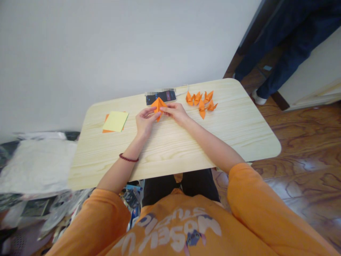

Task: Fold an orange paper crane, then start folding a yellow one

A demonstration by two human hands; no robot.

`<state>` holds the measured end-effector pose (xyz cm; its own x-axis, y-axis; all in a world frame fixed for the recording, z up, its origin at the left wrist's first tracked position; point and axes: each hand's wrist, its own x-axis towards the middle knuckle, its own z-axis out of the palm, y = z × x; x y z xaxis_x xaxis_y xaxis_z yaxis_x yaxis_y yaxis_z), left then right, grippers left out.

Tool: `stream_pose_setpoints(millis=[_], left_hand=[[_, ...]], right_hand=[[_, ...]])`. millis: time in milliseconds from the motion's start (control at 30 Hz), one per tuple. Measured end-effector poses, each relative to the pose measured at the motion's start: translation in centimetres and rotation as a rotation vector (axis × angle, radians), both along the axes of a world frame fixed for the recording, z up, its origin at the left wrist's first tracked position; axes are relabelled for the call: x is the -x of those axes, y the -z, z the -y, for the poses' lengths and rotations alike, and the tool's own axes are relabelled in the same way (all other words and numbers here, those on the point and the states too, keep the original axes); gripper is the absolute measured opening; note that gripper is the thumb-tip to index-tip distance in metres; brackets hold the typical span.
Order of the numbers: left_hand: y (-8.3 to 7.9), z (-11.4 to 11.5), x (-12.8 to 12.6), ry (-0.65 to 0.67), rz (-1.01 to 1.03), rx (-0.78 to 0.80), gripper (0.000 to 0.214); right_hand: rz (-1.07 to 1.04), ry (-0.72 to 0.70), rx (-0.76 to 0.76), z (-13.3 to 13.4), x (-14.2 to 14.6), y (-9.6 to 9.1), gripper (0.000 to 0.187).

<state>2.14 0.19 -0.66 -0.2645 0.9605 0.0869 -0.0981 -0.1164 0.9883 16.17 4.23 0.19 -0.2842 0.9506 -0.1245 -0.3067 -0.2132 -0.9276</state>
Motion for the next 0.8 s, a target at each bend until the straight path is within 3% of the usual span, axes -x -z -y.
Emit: stream_pose_setpoints(millis=[200,533,800], left_hand=[[0.2,0.0,0.1,0.038,-0.001,0.030,0.033],[-0.4,0.4,0.0,0.022,-0.167,0.027,0.023],[-0.9,0.7,-0.3,0.020,-0.139,0.032,0.022]], right_hand=[[0.021,0.024,-0.048,-0.3,-0.1,0.0,0.033],[0.131,0.011,-0.127,-0.2,-0.4,0.0,0.034],[0.181,0.057,-0.161,-0.3,-0.4,-0.1,0.030]])
